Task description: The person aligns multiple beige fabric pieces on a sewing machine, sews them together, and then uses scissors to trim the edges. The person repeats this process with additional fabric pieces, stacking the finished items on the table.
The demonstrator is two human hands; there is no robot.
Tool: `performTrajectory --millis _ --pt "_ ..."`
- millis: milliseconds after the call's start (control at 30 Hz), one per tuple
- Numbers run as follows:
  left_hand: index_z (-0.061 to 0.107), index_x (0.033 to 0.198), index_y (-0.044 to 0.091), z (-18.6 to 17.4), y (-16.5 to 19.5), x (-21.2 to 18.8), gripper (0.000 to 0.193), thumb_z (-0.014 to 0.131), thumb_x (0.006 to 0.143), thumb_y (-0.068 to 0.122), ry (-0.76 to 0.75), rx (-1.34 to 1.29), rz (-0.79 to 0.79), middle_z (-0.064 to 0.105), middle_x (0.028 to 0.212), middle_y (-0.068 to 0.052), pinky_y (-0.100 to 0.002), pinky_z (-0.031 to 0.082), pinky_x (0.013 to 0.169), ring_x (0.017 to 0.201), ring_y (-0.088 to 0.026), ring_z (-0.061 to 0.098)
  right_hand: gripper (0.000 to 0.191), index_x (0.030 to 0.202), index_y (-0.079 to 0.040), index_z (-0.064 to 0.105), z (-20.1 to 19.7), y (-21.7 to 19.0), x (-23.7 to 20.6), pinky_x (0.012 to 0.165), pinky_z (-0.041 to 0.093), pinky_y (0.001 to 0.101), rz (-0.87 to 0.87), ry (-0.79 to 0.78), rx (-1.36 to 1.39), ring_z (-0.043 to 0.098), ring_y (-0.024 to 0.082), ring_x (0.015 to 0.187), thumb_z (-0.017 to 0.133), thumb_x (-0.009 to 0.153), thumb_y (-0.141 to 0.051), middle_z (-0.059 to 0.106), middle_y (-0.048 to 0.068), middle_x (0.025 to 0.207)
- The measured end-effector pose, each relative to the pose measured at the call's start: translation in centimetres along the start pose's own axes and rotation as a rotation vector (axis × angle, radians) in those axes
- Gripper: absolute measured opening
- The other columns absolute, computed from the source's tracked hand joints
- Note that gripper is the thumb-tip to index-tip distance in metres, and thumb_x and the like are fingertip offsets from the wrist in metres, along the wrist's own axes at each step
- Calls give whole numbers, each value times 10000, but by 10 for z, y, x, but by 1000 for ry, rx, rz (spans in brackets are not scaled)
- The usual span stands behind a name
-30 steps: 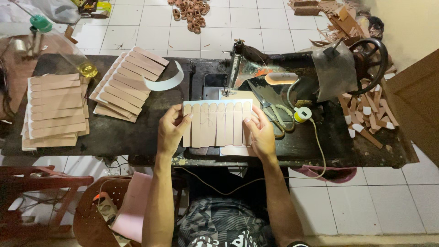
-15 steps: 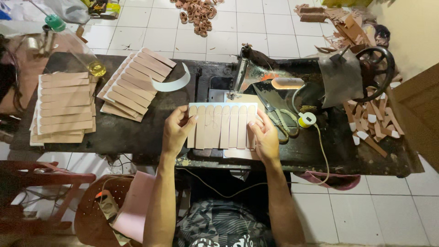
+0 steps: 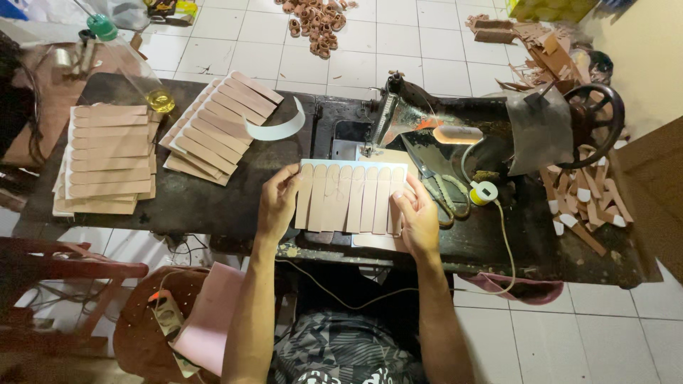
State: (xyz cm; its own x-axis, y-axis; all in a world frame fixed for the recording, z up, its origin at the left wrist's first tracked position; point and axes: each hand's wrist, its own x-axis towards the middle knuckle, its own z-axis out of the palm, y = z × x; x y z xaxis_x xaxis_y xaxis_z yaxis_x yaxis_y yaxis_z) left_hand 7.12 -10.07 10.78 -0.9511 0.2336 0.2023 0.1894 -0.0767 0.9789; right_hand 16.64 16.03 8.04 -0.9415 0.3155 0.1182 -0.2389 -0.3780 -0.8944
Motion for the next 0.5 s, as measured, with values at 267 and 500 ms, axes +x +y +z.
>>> performTrajectory --millis 267,500 --pt "689 1272 -50 -2 -5 0 393 575 970 174 -15 -92 -20 770 1054 -81 -226 529 863 939 -102 681 570 1539 123 346 -5 6 1 1021 485 288 -1 23 14 629 199 1189 529 1006 38 640 228 1325" --pt "665 1267 -50 1 3 -2 369 611 962 151 -18 -4 24 760 1081 -70 -235 537 859 956 -96 680 536 1519 130 356 -2 4 1 1099 461 324 -7 18 41 608 220 1258 502 1013 28 623 225 1362"
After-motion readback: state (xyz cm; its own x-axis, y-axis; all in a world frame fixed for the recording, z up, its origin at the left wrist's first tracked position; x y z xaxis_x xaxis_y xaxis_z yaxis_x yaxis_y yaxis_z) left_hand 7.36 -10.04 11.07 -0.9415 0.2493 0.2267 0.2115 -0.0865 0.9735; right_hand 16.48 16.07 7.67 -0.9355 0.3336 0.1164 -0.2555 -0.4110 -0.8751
